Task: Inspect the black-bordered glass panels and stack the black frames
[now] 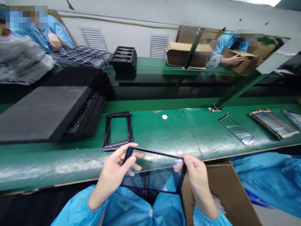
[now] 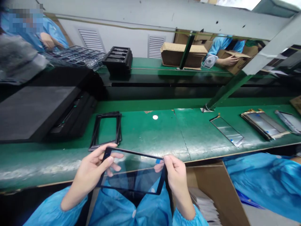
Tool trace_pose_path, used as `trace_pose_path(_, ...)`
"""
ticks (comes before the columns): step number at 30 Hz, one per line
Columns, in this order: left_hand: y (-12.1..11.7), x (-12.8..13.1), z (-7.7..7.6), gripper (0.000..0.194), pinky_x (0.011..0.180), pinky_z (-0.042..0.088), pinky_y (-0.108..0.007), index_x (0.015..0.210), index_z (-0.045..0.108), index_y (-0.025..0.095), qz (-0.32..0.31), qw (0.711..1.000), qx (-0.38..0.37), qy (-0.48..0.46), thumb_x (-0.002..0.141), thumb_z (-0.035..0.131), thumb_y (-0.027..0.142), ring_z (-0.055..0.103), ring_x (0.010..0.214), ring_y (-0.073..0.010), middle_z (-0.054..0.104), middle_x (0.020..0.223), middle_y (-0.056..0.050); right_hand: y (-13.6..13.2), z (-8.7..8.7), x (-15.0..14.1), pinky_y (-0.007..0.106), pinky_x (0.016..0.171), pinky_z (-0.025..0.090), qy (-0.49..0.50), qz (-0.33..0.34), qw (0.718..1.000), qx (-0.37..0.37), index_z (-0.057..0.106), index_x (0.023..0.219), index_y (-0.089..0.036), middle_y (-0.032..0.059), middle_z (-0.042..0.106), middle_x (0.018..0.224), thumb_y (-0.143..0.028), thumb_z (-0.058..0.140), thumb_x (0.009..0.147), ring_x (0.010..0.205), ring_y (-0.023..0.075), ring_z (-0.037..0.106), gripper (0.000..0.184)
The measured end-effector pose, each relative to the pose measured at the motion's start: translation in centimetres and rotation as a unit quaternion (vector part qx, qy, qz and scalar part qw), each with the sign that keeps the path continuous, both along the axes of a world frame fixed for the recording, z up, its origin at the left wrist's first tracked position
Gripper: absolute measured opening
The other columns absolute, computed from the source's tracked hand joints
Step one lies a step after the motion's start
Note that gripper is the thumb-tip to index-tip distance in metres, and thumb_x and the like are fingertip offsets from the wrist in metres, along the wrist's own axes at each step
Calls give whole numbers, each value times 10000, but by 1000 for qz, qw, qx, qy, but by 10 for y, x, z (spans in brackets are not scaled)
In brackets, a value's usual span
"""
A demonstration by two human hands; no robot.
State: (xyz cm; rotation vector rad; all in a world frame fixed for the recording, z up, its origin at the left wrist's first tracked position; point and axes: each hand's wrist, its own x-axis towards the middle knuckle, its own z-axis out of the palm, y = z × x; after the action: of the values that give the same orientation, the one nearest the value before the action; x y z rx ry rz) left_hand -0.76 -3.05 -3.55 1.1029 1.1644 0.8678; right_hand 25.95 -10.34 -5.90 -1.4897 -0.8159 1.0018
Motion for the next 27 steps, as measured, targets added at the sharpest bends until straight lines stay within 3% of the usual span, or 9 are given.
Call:
trace_pose_path(3, 0, -1, -4, 553, 471, 612, -250, 1310, 623, 191, 13, 1000, 9, 3, 897, 809, 507, 797, 621, -223, 849, 980, -109, -3, 1, -1, 302, 645, 614, -3, -12, 999, 31, 792, 669, -219, 68, 783, 604, -648, 663, 964, 576, 220, 752, 536)
trace_pose_path(7, 2, -4, -12, 544, 446, 605, -280, 1331, 600, 194, 16, 999, 28, 25, 926, 764, 520, 797, 622, -244, 846, 1053, -141, -7, 0, -2, 321, 644, 652, 44, -24, 998, 37, 809, 1073, -208, 75, 842, 736, -615, 734, 926, 600, 235, 798, 440)
trace_pose_path(10, 5, -3, -10, 500, 742, 697, -410, 1437, 559, 229, 0, 983, 149, 110, 1001, 675, 444, 824, 986, -309, 738, 1386, -187, -10, 3, -6, 313, 679, 671, 59, -22, 998, 24, 777, 1109, -206, 94, 861, 806, -521, 835, 876, 650, 246, 831, 397)
trace_pose_path(11, 7, 0, -7, 496, 941, 660, -492, 1468, 558, 246, -13, 961, 222, 162, 1009, 666, 400, 767, 1179, -334, 674, 1489, -180, -11, 4, -8, 307, 673, 672, 53, -21, 998, 23, 778, 1087, -203, 99, 860, 803, -515, 835, 878, 652, 249, 834, 380)
trace_pose_path(13, 11, 6, 0, 458, 1236, 398, -634, 1450, 622, 282, -67, 890, 368, 262, 998, 683, 322, 595, 1429, -357, 642, 1546, -123, -13, 7, -12, 302, 651, 674, 37, -23, 999, 25, 783, 1059, -196, 104, 855, 779, -527, 819, 887, 642, 257, 835, 374)
trace_pose_path(15, 17, 13, 9, 302, 1302, 212, -683, 1300, 736, 291, -146, 822, 453, 312, 1001, 691, 284, 614, 1399, -340, 767, 1376, -61, -15, 9, -16, 303, 649, 677, 19, -24, 999, 23, 786, 1056, -194, 101, 853, 765, -521, 818, 889, 642, 262, 836, 368)
trace_pose_path(19, 28, 21, 19, 148, 1298, 258, -604, 1081, 798, 250, -211, 793, 491, 293, 1047, 657, 280, 767, 1023, -232, 859, 997, 7, -19, 13, -20, 319, 642, 679, 10, -32, 999, 6, 781, 1071, -204, 87, 854, 766, -508, 807, 904, 655, 270, 838, 348)
trace_pose_path(23, 26, 19, 20, 176, 1192, 428, -489, 1074, 799, 226, -209, 795, 499, 275, 1062, 626, 257, 787, 906, -204, 861, 1005, -9, -20, 14, -20, 339, 640, 677, 20, -37, 999, -10, 786, 1059, -205, 87, 855, 779, -521, 808, 905, 648, 270, 832, 352)
trace_pose_path(27, 17, 26, 21, 273, 902, 578, -379, 1247, 767, 201, -259, 800, 456, 291, 1073, 570, 276, 795, 996, -264, 850, 1129, -69, -14, 11, -22, 314, 632, 673, 28, 16, 999, 13, 807, 1064, -204, 90, 857, 789, -502, 814, 908, 612, 241, 820, 336)
